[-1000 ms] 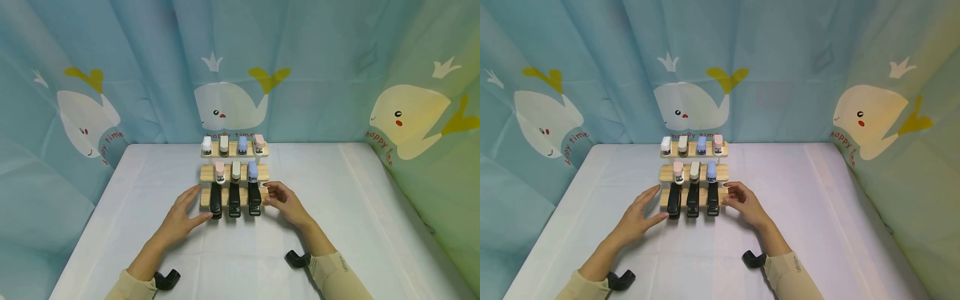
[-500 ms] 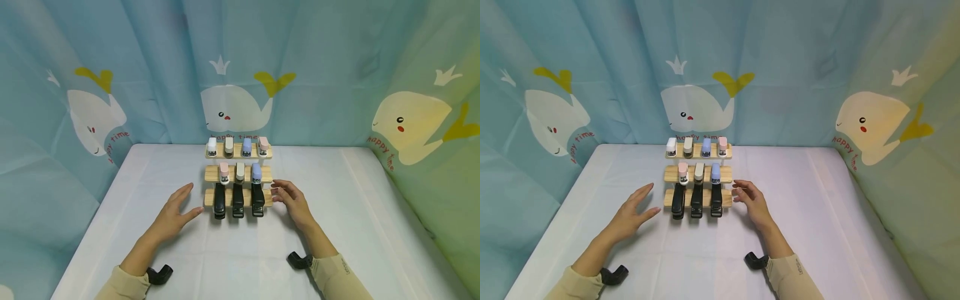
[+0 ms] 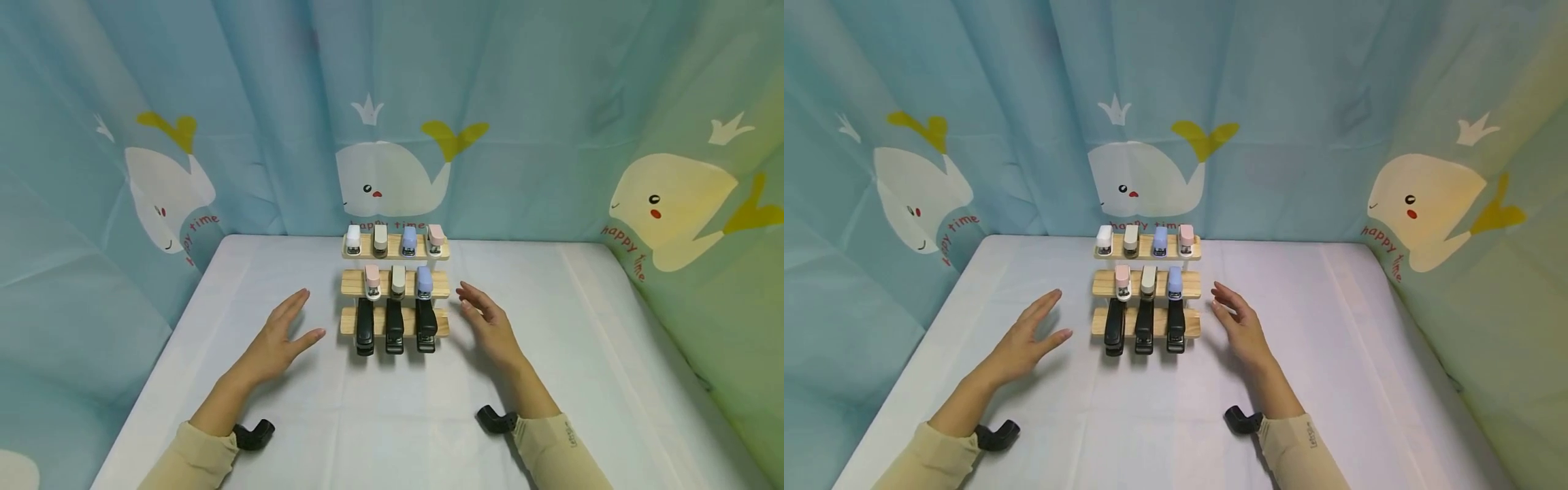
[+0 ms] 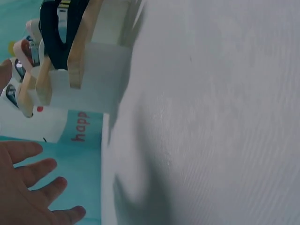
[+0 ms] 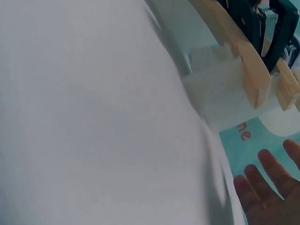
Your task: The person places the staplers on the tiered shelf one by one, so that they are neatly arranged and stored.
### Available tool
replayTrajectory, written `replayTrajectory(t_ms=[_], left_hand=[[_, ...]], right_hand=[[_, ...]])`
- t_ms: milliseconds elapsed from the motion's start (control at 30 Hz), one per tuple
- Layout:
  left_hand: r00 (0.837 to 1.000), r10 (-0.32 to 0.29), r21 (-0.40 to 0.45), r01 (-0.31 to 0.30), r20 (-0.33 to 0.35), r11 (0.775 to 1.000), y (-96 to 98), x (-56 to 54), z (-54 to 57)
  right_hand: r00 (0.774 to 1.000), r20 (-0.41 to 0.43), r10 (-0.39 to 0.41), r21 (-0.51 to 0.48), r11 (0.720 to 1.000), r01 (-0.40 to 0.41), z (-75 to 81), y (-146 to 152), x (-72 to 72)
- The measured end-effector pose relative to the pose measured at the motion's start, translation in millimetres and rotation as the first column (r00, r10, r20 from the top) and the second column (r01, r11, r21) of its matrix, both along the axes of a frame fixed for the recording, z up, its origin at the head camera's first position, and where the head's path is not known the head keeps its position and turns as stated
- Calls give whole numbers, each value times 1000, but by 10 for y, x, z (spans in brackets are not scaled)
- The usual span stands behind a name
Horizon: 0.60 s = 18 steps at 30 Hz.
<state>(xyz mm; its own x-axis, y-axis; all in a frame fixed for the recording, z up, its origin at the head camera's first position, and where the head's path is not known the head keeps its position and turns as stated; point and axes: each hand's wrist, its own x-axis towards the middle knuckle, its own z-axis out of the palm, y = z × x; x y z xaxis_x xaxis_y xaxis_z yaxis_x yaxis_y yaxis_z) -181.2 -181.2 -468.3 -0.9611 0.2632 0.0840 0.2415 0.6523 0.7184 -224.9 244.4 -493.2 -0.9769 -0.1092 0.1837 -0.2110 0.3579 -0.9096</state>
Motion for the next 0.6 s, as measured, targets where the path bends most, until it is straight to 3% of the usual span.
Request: replayTrajectory(t_ms=[167,267,400,600], left_hand=[[1000,-19,-34,18,-12,999,-29,-78,2],[1000,-25,-64,24,-13,998,-42,-133,3],[999,-30,-88,28,-21,996,-77,-190,18],[999,-32,-95,30,-21,995,-142,-236,50]], right_hand=[[1000,12,13,60,998,-14,240,-10,44],[1000,9,15,78,997,-16,251,37,8],[1000,5,22,90,996,-22,96,136,-120],[998,39,48,119,991,-52,201,140,-178]])
